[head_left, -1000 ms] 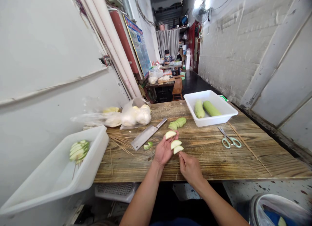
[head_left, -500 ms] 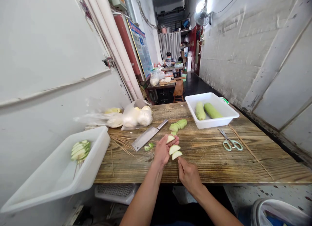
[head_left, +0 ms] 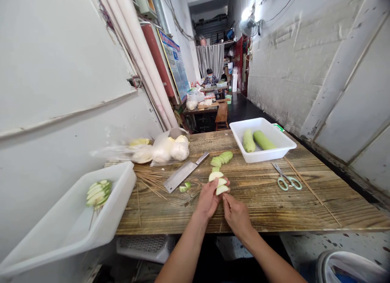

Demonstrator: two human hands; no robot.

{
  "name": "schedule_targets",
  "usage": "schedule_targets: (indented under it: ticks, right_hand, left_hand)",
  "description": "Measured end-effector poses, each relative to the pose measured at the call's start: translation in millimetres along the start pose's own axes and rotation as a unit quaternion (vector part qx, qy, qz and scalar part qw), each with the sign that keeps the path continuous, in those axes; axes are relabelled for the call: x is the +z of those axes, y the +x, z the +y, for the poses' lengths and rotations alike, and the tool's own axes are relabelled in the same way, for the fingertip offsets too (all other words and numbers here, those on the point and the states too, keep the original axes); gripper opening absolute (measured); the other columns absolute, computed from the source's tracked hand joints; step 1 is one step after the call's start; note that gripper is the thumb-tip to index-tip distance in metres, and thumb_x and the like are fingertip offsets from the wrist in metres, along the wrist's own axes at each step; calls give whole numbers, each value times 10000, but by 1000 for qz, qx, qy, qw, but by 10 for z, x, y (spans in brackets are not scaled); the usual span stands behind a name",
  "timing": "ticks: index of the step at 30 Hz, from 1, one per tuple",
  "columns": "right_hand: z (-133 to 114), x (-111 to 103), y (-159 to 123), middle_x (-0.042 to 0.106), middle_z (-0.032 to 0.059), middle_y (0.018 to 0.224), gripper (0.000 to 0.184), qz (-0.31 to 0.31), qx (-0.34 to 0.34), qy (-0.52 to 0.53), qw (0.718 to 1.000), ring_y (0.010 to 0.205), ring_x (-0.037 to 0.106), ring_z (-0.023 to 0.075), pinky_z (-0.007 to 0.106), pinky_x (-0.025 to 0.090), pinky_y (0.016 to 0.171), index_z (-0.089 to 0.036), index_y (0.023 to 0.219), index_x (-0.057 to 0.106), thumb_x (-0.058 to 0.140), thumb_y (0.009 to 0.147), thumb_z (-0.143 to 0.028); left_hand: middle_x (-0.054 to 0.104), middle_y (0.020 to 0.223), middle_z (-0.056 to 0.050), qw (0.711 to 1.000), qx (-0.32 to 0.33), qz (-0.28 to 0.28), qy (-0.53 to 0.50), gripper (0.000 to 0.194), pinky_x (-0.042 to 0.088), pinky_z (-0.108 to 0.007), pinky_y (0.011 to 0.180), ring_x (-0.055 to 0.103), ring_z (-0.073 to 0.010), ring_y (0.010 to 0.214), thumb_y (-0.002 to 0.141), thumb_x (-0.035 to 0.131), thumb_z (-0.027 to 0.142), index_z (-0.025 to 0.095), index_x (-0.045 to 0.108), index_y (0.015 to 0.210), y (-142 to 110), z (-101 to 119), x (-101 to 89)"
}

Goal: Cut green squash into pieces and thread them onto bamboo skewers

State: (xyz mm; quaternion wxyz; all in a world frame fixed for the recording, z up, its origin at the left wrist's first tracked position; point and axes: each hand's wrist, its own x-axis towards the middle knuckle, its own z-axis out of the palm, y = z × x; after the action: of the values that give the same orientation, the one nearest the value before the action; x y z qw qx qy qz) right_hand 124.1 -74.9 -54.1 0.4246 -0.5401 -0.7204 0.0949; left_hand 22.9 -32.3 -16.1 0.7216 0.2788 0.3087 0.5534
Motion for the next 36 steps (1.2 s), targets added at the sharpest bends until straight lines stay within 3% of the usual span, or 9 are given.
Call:
schedule_targets:
  ticks: [7,19,29,36]
  right_hand:
    - [15,64,38,699,77,763,328,-28,37,76,996,634,645,179,245,431,587,-151,922,645,333,905,-250]
    - [44,156,17,652,65,630,332,24,19,87,996,515,595,150,225,386,510,-134,811,629,321,899,-224]
    - [72,131,65,652,69,647,323,37,39,65,996,537,591,150,227,385,530,-138,792,622,330,888,-240]
    - [76,118,26,646,46,673,289,4,16,101,995,579,593,143,223,387,572,-147,836,614,343,902,-226]
  left_hand:
    - [680,946,-140,998,15,57,9,268,502,-356,829,660,-208,842,719,695,260,101,594,909,34,-107,-80]
    - [680,939,-127,998,-12,56,-1,267,519,-407,797,653,-243,878,710,699,270,111,587,893,49,-172,-63]
    - [681,939,-134,998,-1,54,16,303,481,-294,805,644,-212,888,670,727,299,102,622,875,-15,-291,-5]
    - [653,1024,-139,995,7,92,25,304,516,-340,760,626,-245,952,767,635,363,119,589,942,90,-73,-24]
